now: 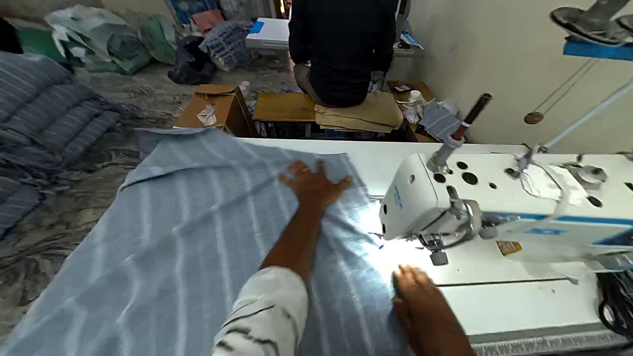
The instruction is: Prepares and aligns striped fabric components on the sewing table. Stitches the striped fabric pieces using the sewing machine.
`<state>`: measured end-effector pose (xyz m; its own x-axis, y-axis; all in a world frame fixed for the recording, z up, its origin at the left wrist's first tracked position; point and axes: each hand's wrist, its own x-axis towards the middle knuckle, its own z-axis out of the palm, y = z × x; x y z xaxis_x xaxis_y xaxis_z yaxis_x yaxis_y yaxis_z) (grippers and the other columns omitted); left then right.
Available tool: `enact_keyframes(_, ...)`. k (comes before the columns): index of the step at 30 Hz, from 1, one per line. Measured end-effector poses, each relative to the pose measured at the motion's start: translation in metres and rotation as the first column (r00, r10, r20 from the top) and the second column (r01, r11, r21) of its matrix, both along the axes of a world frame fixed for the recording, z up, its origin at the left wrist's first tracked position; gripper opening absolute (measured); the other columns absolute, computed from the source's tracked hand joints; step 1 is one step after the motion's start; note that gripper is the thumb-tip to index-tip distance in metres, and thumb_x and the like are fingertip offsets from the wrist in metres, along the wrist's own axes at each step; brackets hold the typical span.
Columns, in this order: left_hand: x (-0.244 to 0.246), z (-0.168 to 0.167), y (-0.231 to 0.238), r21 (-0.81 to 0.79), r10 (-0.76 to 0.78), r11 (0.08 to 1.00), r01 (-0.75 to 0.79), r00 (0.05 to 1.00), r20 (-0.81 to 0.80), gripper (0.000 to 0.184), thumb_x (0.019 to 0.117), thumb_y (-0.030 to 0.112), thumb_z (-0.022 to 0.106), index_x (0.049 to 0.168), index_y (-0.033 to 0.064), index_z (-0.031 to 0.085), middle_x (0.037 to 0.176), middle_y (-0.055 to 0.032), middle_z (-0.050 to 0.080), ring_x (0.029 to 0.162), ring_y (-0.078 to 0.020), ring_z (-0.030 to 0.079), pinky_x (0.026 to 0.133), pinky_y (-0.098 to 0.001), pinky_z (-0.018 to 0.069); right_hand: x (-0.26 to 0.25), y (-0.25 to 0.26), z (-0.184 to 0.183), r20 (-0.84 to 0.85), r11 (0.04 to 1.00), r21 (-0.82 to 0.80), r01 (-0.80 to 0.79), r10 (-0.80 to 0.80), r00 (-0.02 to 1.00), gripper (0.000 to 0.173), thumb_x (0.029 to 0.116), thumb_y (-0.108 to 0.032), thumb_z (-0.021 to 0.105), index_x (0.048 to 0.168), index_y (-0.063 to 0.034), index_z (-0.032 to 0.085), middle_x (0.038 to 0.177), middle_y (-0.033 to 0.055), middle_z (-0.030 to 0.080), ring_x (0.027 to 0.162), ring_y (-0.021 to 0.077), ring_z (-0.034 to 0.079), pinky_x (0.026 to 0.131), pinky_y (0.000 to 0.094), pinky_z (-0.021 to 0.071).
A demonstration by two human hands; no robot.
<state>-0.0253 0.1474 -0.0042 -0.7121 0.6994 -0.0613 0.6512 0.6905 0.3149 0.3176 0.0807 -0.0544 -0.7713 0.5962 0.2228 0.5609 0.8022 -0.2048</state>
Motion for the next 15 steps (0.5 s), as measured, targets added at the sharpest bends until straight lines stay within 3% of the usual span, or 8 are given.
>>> enact_keyframes(2,0.001,0.014,0.042,0.248,-0.255,0.947,0.206,0.949,0.184,0.087,0.0955,0.076,0.046,0.159,0.0163,0.042,0.163,-0.0247,0.036,0.154,-0.0448,0.026,0.122,-0.0721,0.0137,0.004,0.036,0.001,0.040,0.995,-0.001,0.096,-0.096,0.995,0.059,0.1086,-0.041,0.032,0.142,-0.0022,0.060,0.149,0.0180,0.057,0.143,0.0359,0.048,0.115,0.0552,0.0408)
enact_keyframes(3,0.001,0.022,0.058,0.435,-0.378,0.871,0.229,0.877,0.296,0.073,0.1024,0.063,0.048,0.154,0.0119,0.049,0.155,-0.0194,0.050,0.148,-0.0362,0.042,0.121,-0.0627,0.0304,0.008,0.053,0.002,0.028,0.992,-0.003,0.126,-0.125,0.992,0.058,0.1082,-0.040,0.033,0.138,-0.0010,0.062,0.145,0.0200,0.059,0.141,0.0385,0.050,0.115,0.0573,0.0409)
enact_keyframes(4,0.001,0.031,0.067,0.577,-0.484,0.790,0.207,0.787,0.381,0.063,0.1068,0.053,0.046,0.150,0.0087,0.051,0.151,-0.0171,0.054,0.144,-0.0320,0.048,0.118,-0.0585,0.0372,0.013,0.069,0.004,-0.009,0.992,0.006,0.128,-0.128,0.992,0.054,0.1072,-0.037,0.036,0.132,0.0014,0.066,0.137,0.0236,0.063,0.135,0.0429,0.054,0.112,0.0609,0.0421)
enact_keyframes(5,0.001,0.040,0.066,0.615,-0.526,0.758,0.218,0.762,0.378,0.059,0.1077,0.048,0.048,0.149,0.0070,0.053,0.149,-0.0166,0.056,0.142,-0.0310,0.050,0.118,-0.0568,0.0385,0.018,0.083,0.007,-0.035,0.993,0.012,0.117,-0.116,0.993,0.050,0.1055,-0.034,0.041,0.124,0.0037,0.068,0.128,0.0268,0.066,0.128,0.0470,0.057,0.108,0.0642,0.0435)
enact_keyframes(7,-0.003,0.046,0.035,0.469,-0.463,0.825,0.315,0.853,0.241,0.055,0.1043,0.045,0.057,0.146,0.0095,0.058,0.146,-0.0169,0.059,0.139,-0.0342,0.053,0.116,-0.0603,0.0394,0.027,0.106,0.013,-0.027,0.996,-0.011,0.093,-0.094,0.995,0.046,0.0987,-0.028,0.048,0.116,0.0082,0.069,0.118,0.0312,0.067,0.119,0.0514,0.061,0.102,0.0684,0.0442)
enact_keyframes(11,-0.033,0.017,-0.125,-0.023,-0.102,0.994,0.103,0.994,0.028,0.075,0.0967,0.069,0.052,0.154,0.0206,0.050,0.163,-0.0210,0.037,0.151,-0.0541,0.024,0.110,-0.0867,0.0155,0.040,0.136,0.005,-0.035,0.995,0.091,0.049,-0.046,0.998,0.054,0.1046,-0.034,0.031,0.107,0.0033,0.070,0.105,0.0248,0.070,0.107,0.0451,0.066,0.094,0.0661,0.0483)
enact_keyframes(13,-0.046,-0.006,-0.229,-0.042,0.054,0.997,-0.059,0.993,-0.109,0.084,0.0986,0.075,0.038,0.159,0.0164,0.041,0.166,-0.0230,0.031,0.152,-0.0542,0.022,0.111,-0.0861,0.0131,0.050,0.136,0.004,-0.058,0.997,0.068,0.034,-0.030,0.998,0.058,0.1064,-0.038,0.030,0.126,0.0048,0.064,0.127,0.0275,0.064,0.124,0.0471,0.058,0.104,0.0674,0.0434)
enact_keyframes(15,-0.052,-0.015,-0.325,0.050,0.142,0.990,-0.136,0.973,-0.183,0.078,0.1015,0.068,0.039,0.152,0.0094,0.050,0.160,-0.0244,0.040,0.150,-0.0507,0.030,0.116,-0.0786,0.0182,0.068,0.131,0.003,-0.034,1.000,0.007,0.015,-0.015,0.999,0.063,0.1085,-0.041,0.031,0.151,0.0020,0.047,0.156,0.0252,0.045,0.147,0.0452,0.040,0.118,0.0656,0.0313)
